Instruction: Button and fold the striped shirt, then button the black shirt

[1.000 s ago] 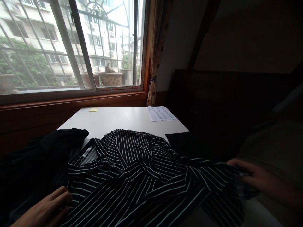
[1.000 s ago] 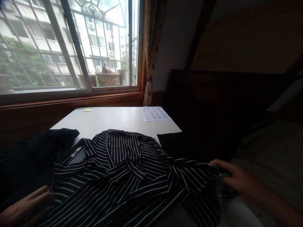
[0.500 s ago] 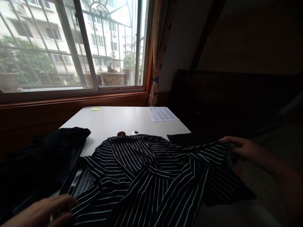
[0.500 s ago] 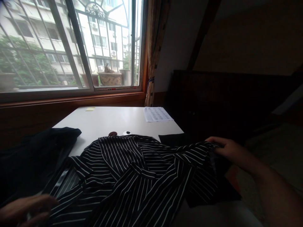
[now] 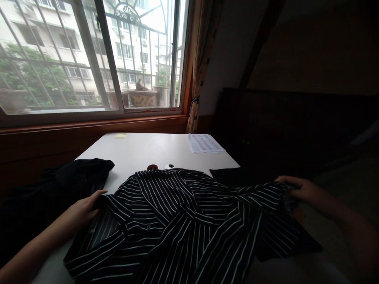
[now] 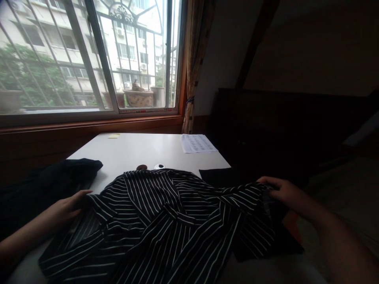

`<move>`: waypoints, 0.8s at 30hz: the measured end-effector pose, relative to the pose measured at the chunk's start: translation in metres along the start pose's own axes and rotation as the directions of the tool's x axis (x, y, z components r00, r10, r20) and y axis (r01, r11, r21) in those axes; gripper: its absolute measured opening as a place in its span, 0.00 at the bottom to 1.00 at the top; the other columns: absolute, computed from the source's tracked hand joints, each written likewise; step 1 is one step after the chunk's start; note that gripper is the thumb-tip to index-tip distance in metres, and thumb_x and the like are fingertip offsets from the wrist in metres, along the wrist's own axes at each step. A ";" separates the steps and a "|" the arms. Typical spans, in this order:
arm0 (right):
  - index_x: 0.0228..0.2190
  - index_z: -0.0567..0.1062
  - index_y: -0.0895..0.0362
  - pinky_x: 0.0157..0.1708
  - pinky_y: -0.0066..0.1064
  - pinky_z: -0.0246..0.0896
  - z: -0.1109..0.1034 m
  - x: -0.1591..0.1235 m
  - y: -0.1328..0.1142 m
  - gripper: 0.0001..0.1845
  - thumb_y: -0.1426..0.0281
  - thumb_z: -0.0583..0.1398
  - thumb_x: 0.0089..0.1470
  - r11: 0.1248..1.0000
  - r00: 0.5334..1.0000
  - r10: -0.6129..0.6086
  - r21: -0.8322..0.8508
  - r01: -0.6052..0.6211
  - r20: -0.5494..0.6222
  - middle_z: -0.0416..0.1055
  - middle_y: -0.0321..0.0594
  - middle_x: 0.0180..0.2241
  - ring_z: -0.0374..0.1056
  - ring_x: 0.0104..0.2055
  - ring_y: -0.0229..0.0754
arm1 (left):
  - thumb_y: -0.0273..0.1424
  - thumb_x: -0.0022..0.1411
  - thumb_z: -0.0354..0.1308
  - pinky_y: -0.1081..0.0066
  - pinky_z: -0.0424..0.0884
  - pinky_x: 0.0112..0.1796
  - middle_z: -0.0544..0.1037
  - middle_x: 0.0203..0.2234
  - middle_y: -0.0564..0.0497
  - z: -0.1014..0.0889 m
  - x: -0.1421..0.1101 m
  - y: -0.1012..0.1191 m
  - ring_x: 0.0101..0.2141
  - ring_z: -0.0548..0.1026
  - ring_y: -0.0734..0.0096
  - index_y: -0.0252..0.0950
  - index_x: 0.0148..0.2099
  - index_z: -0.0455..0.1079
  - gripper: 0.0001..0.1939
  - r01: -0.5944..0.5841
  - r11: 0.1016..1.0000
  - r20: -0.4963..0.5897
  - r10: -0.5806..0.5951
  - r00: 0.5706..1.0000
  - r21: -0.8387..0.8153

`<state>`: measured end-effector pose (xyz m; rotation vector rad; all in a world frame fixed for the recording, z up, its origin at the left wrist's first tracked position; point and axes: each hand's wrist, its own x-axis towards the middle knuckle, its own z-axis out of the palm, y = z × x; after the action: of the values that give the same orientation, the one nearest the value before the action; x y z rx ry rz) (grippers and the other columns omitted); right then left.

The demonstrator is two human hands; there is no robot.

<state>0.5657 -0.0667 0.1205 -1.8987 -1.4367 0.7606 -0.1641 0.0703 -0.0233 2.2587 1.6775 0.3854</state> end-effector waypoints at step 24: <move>0.30 0.79 0.54 0.42 0.32 0.68 0.001 0.006 0.033 0.13 0.58 0.64 0.49 0.993 0.998 0.045 -0.104 -0.048 -0.034 0.80 0.42 0.35 0.76 0.42 0.54 | 0.46 0.68 0.49 0.55 0.70 0.53 0.73 0.54 0.43 -0.008 0.076 0.080 0.53 0.72 0.50 0.42 0.61 0.70 0.25 -0.324 0.918 -0.009 0.334 0.942 0.228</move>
<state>0.5865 -0.0671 0.0946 -2.0206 -1.4427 0.6852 -0.0754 0.1221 0.0181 2.7310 1.4194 0.3401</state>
